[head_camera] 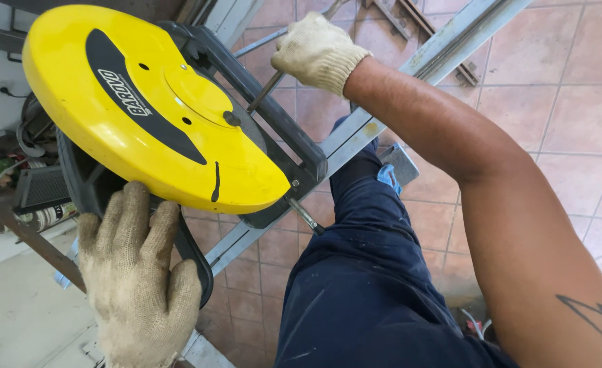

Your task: Cutting metal rods to length using a chop saw

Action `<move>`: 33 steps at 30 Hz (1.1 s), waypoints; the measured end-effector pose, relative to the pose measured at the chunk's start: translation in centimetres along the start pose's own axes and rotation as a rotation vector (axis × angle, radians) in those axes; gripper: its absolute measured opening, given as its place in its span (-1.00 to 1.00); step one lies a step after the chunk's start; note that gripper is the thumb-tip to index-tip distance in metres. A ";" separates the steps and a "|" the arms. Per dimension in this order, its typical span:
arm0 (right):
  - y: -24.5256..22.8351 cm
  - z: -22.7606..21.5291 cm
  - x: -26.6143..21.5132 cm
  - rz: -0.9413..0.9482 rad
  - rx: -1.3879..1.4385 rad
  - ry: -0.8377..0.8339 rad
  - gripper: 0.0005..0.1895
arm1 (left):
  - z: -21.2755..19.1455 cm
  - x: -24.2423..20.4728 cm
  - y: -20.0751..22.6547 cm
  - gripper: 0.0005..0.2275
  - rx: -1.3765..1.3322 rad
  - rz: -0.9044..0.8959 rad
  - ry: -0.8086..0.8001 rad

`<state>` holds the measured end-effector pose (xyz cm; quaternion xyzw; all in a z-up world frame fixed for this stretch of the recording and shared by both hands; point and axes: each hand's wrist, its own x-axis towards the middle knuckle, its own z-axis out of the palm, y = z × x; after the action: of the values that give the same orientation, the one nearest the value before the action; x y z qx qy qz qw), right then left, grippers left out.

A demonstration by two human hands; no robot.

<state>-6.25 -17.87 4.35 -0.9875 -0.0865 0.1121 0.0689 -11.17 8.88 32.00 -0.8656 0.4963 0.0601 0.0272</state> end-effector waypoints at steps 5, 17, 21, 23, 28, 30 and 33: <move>-0.7 -1.0 -0.2 0.226 0.276 -0.105 -0.74 | 0.4 -0.3 0.6 -0.50 0.015 -0.021 0.001; -0.2 -0.4 0.0 0.056 0.026 -0.058 -0.67 | 2.0 -1.0 0.7 -0.46 0.005 -0.001 0.037; -0.6 0.3 0.4 0.096 0.071 -0.072 -0.59 | 1.6 -0.4 1.3 -0.47 0.038 -0.027 0.001; -0.7 -0.6 0.3 0.104 0.075 -0.092 -0.65 | 1.7 -0.6 1.1 -0.47 0.031 -0.010 0.029; -0.4 -2.0 0.4 0.179 0.191 -0.192 -0.67 | 1.7 -0.5 1.1 -0.44 0.047 0.006 0.040; -0.4 -2.4 0.6 0.382 0.421 -0.193 -0.51 | 1.3 -0.4 1.5 -0.48 0.044 0.005 0.077; -0.5 -3.0 -0.1 0.310 0.392 -0.163 -0.60 | 1.5 -0.8 1.1 -0.42 0.056 0.020 0.084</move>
<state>-5.76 -17.76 7.33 -0.9444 0.0842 0.2153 0.2339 -12.68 9.16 30.68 -0.8613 0.5070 0.0100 0.0299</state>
